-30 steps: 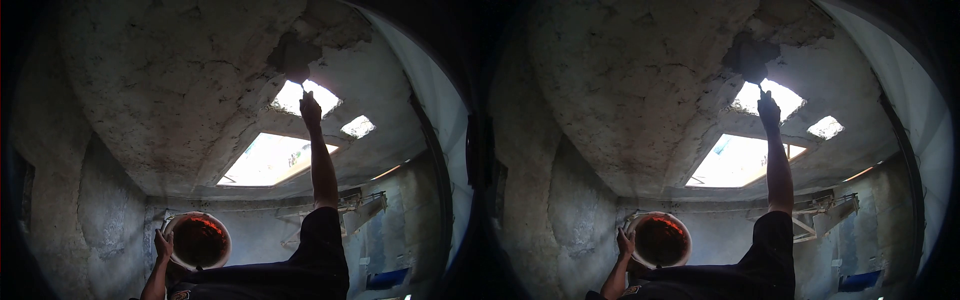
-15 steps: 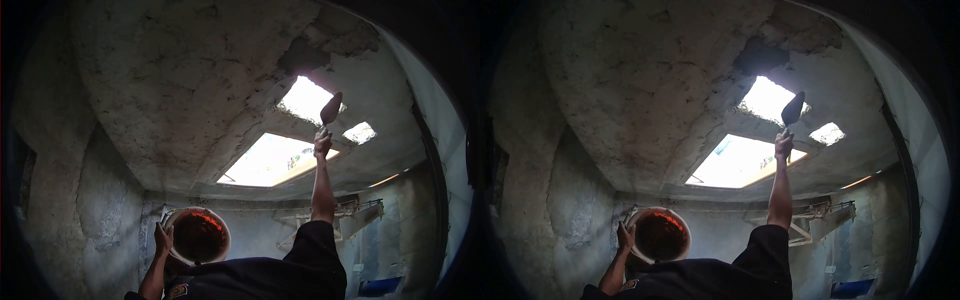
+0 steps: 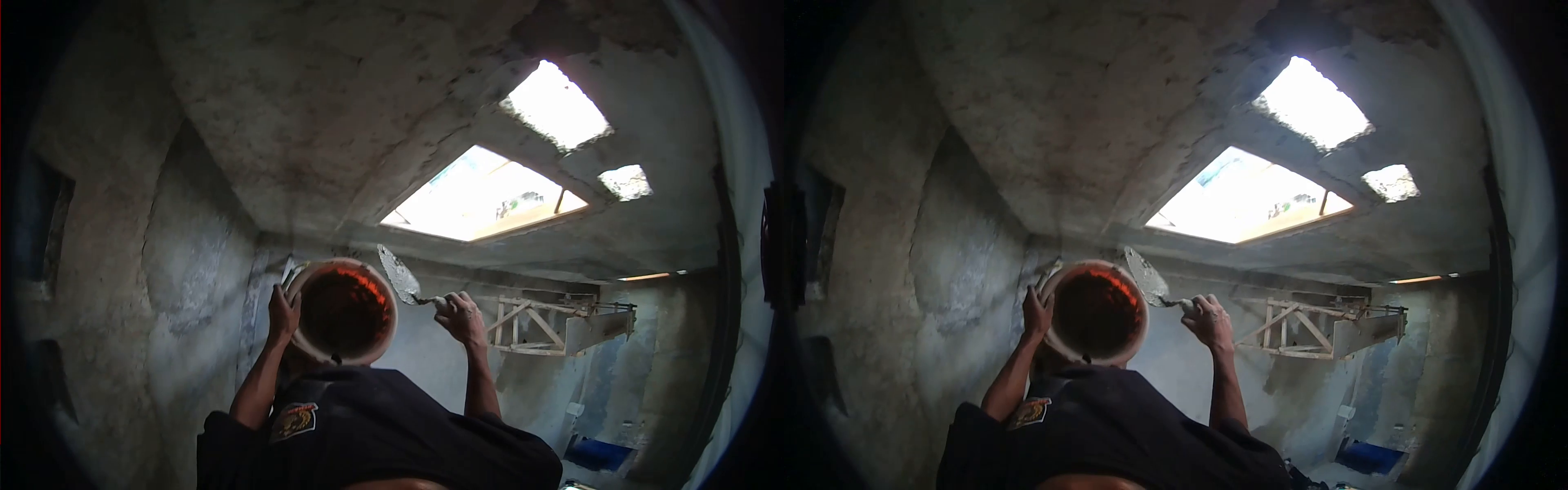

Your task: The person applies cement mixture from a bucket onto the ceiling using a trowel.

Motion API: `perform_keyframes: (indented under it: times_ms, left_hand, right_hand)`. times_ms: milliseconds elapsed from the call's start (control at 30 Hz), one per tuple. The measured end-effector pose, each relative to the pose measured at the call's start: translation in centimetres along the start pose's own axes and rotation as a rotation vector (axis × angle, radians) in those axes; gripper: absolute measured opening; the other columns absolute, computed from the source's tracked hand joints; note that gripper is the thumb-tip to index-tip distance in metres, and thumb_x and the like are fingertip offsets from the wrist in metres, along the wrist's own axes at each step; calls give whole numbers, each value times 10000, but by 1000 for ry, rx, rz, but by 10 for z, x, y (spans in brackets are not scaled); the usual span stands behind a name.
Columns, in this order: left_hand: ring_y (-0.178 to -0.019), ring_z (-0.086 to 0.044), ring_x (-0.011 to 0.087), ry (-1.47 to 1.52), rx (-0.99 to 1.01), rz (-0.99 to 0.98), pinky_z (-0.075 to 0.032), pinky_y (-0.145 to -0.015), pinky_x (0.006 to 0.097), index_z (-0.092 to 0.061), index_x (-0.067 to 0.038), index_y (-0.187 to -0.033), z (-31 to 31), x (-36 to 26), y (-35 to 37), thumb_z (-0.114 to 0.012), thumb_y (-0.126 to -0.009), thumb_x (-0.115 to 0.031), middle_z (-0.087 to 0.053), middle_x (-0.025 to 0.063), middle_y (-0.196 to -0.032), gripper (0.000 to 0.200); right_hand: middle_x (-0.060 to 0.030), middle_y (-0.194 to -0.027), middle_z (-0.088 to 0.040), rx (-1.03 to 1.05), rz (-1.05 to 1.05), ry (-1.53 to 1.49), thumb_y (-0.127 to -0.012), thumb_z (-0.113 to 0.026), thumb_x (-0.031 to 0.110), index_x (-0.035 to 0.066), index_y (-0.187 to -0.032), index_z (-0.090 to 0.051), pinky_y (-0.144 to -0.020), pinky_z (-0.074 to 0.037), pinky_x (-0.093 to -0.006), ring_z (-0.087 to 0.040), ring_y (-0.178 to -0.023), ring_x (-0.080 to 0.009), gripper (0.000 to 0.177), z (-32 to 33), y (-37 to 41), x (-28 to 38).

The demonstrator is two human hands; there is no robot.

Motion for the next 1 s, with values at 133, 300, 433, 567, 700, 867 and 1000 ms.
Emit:
perform_keyframes:
  times_ms: [133,300,433,567,700,867,1000]
  left_hand:
    - [-894,-493,463,0,73,61,-424,-746,449,-437,90,-1036,-16,23,3,-607,-775,-218,-514,310,-939,438]
    - [-847,-522,447,20,14,43,-441,-697,448,-423,62,-1053,-6,22,11,-619,-766,-222,-531,284,-902,448]
    - [-810,-539,430,61,24,61,-448,-659,440,-420,28,-968,7,3,13,-618,-770,-195,-536,265,-858,357]
    - [-750,-542,401,50,-33,11,-432,-638,432,-418,9,-964,7,7,16,-627,-765,-247,-542,226,-794,386]
    - [-776,-546,415,85,-10,-13,-436,-622,447,-418,14,-944,6,4,14,-617,-764,-172,-533,245,-823,326]
    - [-738,-547,406,110,48,-94,-441,-578,434,-420,-2,-929,-2,-15,3,-607,-767,-166,-530,224,-811,297]
    - [-734,-549,399,146,68,-214,-452,-577,440,-423,-18,-921,-8,-32,-8,-608,-761,-157,-530,210,-810,282]
  right_hand:
    - [-118,-690,-578,263,80,-367,-618,-734,174,42,-898,-532,-602,-461,-328,-576,-637,-216,370,-65,32,11]
    - [-147,-792,-605,452,168,-260,-689,-693,265,98,-991,-473,-598,-463,-396,-593,-711,-323,410,-120,47,37]
    - [-139,-884,-600,461,165,136,-770,-565,368,194,-1085,-518,-624,-469,-424,-596,-783,-326,363,-119,27,52]
    - [-100,-869,-614,533,227,379,-773,-544,372,224,-1028,-559,-594,-476,-400,-615,-773,-282,295,-128,5,70]
    - [-62,-868,-632,675,356,428,-763,-536,333,252,-995,-585,-628,-493,-387,-625,-775,-251,251,-138,-1,84]
    - [-78,-827,-637,697,449,396,-739,-561,282,205,-955,-612,-623,-511,-389,-627,-767,-253,234,-137,4,86]
    - [-91,-829,-631,719,414,267,-735,-568,316,204,-950,-608,-661,-503,-392,-619,-776,-267,245,-152,20,67]
Point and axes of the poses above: each hand's wrist, its own y-axis away from the middle knuckle, its own z-axis out of the back of the hand, x = y × z, the point moved 4 cm from there along -y, towards the middle knuckle
